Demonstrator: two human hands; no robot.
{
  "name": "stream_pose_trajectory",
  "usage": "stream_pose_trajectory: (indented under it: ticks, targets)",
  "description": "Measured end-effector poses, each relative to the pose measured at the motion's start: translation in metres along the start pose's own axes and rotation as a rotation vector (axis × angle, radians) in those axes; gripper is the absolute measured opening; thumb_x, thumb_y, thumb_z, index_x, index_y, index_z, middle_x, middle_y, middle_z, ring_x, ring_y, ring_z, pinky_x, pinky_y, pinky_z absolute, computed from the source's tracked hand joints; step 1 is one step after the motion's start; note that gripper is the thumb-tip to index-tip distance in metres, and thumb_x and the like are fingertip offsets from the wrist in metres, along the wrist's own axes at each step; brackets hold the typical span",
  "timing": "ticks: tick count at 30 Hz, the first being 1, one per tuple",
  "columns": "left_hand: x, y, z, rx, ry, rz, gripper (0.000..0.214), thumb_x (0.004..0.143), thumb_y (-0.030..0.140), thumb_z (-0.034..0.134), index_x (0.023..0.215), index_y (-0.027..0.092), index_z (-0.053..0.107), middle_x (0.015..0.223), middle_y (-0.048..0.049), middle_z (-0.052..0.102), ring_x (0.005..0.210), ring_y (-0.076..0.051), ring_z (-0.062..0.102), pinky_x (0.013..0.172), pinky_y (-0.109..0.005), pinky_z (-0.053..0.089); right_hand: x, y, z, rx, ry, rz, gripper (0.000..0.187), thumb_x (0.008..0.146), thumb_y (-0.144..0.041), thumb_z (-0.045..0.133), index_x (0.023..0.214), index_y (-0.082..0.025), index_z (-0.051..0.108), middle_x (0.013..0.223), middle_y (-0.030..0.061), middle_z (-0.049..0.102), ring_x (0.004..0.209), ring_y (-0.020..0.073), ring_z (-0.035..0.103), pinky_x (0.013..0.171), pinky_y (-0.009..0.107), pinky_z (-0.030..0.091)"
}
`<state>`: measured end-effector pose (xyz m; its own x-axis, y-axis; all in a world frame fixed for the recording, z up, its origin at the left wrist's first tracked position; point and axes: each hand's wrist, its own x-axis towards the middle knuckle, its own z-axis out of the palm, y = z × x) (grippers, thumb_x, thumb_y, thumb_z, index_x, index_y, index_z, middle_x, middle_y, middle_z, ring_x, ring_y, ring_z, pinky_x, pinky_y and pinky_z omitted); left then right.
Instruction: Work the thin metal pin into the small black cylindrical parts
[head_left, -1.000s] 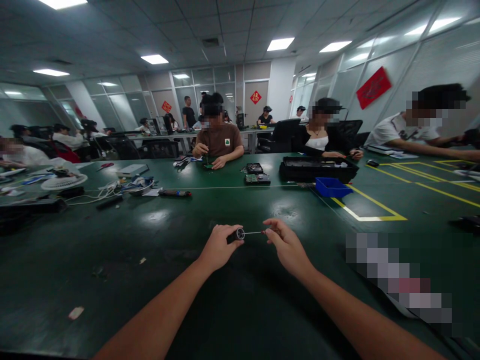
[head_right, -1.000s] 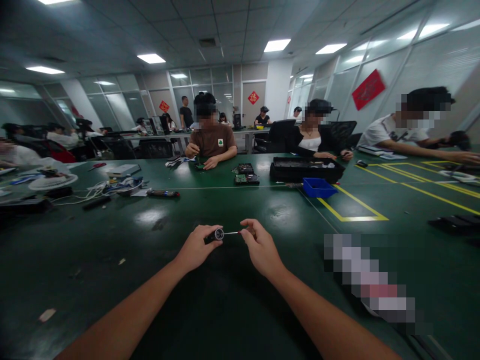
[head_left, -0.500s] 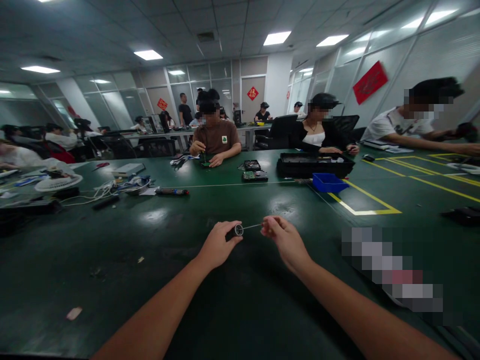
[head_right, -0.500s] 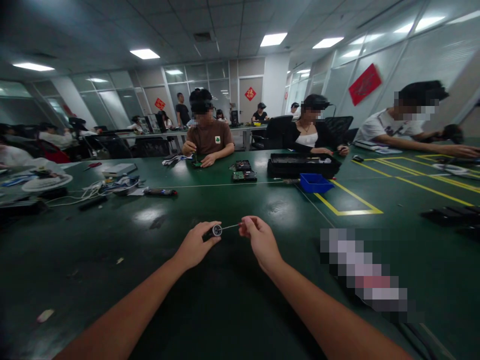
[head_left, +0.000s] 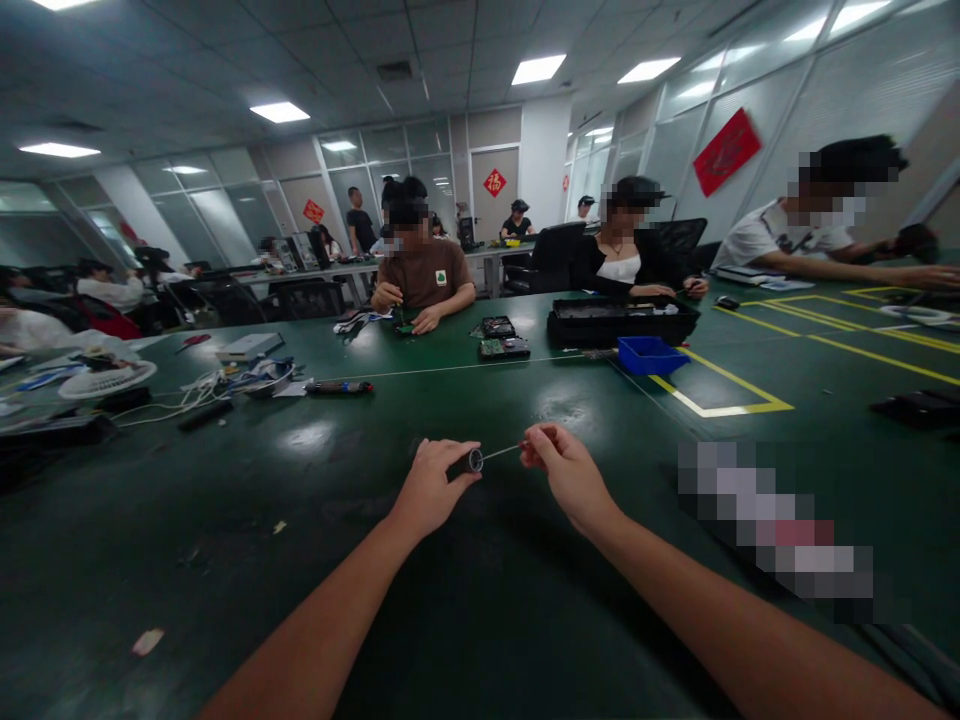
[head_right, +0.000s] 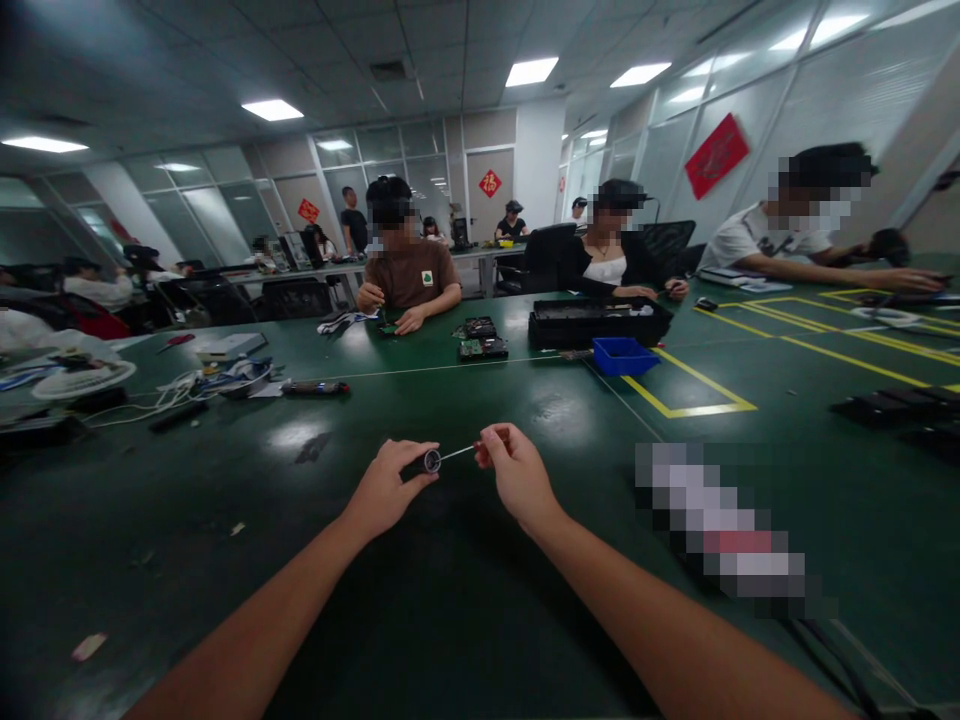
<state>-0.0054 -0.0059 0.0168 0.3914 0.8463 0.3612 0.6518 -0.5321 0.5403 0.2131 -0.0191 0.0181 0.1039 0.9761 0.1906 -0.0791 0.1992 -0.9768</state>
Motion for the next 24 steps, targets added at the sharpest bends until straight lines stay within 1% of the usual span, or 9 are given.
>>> stream_pose_trajectory:
  ticks: [3,8,13,18,24]
  targets:
    - [0.0,0.0,0.0,0.005,0.027,-0.006,0.039,0.086,0.024,0.07,0.125,0.028,0.064,0.12,-0.0046,0.068,0.114,-0.025,0.057,0.11,-0.052,0.03,-0.003,-0.005,0.001,-0.05,-0.053,-0.029,0.029,0.089,-0.048,0.058,0.09,-0.02,0.061,0.078,0.0022,0.063,0.07,0.0168,0.061,0.069,0.033,0.05]
    - [0.001,0.001,0.0,0.013,0.038,-0.019,0.038,0.085,0.021,0.07,0.123,0.028,0.066,0.118,-0.0043,0.069,0.113,-0.024,0.058,0.111,-0.053,0.029,-0.006,-0.007,0.003,-0.108,-0.056,-0.059,0.032,0.089,-0.052,0.057,0.093,-0.02,0.061,0.082,0.0037,0.066,0.074,0.0184,0.063,0.07,0.034,0.051]
    - [0.001,0.001,0.002,0.033,0.066,-0.017,0.037,0.084,0.019,0.071,0.119,0.029,0.068,0.115,-0.0044,0.069,0.11,-0.024,0.059,0.111,-0.053,0.029,-0.005,-0.001,0.004,-0.049,-0.037,-0.031,0.034,0.087,-0.054,0.059,0.091,-0.021,0.061,0.079,0.0029,0.065,0.072,0.0182,0.062,0.066,0.032,0.049]
    - [0.001,-0.004,0.004,0.023,0.064,-0.01,0.036,0.085,0.021,0.07,0.121,0.03,0.067,0.115,-0.0047,0.068,0.111,-0.025,0.058,0.112,-0.055,0.027,-0.003,0.004,0.004,-0.029,-0.028,0.009,0.033,0.086,-0.054,0.06,0.091,-0.021,0.061,0.079,0.003,0.066,0.072,0.0184,0.062,0.067,0.033,0.049]
    - [0.001,-0.005,0.005,0.016,0.071,-0.012,0.037,0.084,0.018,0.07,0.119,0.029,0.068,0.114,-0.0047,0.068,0.108,-0.025,0.057,0.108,-0.053,0.034,-0.003,0.005,0.004,0.006,-0.015,0.073,0.033,0.084,-0.053,0.062,0.09,-0.02,0.061,0.077,0.003,0.066,0.068,0.0175,0.061,0.065,0.033,0.05]
